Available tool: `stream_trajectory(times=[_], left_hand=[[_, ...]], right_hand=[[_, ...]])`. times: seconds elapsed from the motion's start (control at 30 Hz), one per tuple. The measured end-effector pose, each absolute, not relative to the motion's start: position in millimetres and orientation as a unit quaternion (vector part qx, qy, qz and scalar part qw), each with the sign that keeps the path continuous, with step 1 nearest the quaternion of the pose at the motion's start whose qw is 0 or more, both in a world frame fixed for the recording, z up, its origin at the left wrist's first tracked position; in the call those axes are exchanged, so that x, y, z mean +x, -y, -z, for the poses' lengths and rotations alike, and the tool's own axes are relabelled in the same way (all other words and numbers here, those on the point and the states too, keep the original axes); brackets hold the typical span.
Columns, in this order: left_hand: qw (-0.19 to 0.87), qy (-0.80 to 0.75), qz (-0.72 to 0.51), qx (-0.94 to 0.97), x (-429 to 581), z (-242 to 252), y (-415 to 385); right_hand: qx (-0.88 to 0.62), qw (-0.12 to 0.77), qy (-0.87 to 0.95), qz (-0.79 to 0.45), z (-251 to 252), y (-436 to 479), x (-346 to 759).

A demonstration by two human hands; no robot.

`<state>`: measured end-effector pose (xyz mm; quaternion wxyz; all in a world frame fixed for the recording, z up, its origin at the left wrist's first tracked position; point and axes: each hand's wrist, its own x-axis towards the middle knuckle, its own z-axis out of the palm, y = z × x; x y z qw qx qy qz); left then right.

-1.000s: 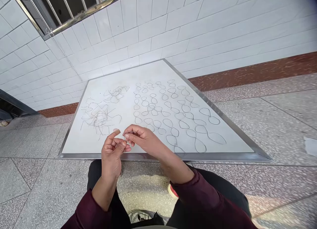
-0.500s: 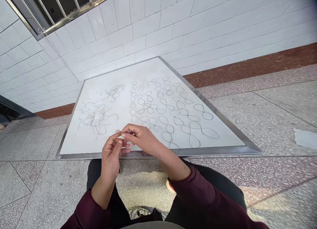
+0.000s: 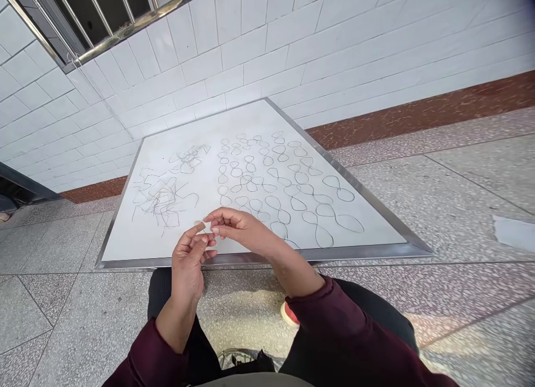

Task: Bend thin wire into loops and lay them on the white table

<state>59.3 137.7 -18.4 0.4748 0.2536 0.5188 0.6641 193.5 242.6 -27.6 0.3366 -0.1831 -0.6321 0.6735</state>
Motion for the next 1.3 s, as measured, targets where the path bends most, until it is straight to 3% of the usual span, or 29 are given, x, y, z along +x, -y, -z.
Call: stream_trajectory(times=[0.7, 0.87, 1.03, 1.3], left_hand=[[0.474, -0.497, -0.687, 0.237, 62.6, 22.3, -135.4], [0.421, -0.526, -0.688, 0.27, 63.2, 24.7, -134.5], [0.362, -0.574, -0.671, 0.298, 63.5, 27.0, -135.5], [0.386, -0.555, -0.678, 0.291, 61.8, 26.9, -134.4]], right_hand=[[-0.205, 0.334, 0.605, -0.694, 29.2, -239.1, 195.7], [-0.187, 0.331, 0.584, -0.718, 28.8, -236.1, 192.4], [-0.182, 0.352, 0.576, -0.715, 34.2, -231.2, 182.2], [-0.192, 0.393, 0.567, -0.698, 45.3, -230.2, 170.5]])
